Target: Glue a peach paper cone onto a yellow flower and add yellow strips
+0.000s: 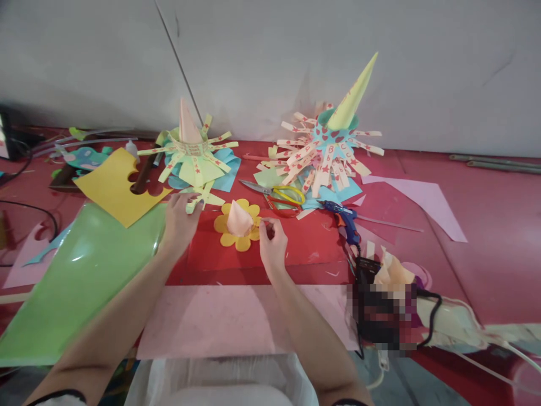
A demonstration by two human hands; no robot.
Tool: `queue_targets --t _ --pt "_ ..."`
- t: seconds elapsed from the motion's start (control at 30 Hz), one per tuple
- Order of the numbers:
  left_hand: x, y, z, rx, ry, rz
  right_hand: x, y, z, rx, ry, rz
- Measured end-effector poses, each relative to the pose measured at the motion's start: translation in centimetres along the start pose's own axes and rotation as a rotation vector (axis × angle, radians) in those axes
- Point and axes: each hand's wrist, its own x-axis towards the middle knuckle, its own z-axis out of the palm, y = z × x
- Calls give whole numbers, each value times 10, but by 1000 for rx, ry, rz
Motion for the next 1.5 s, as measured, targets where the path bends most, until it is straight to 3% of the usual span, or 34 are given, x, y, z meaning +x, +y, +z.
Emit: queue_targets --t 0.1,0.23,0.8,1.03,1.27,1.4,1.5 --pt "9 -17 2 133 -4 -121 0 -1 0 -15 0 -5" --pt "12 -30 11 164 -43 -164 1 -1 1 -30 6 -7" --pt "25 -41 16 -70 -95 -14 2 -3 0 -10 6 -5" --pt "25 -37 12 -110 -181 -48 3 -2 0 -5 -3 -3" --pt "23 -38 13 -121 -117 -121 2 1 1 4 -14 -2" --pt "22 -39 14 48 -5 -156 2 2 0 14 -20 4" --pt "23 -36 13 130 -29 -236 2 1 0 13 -20 11"
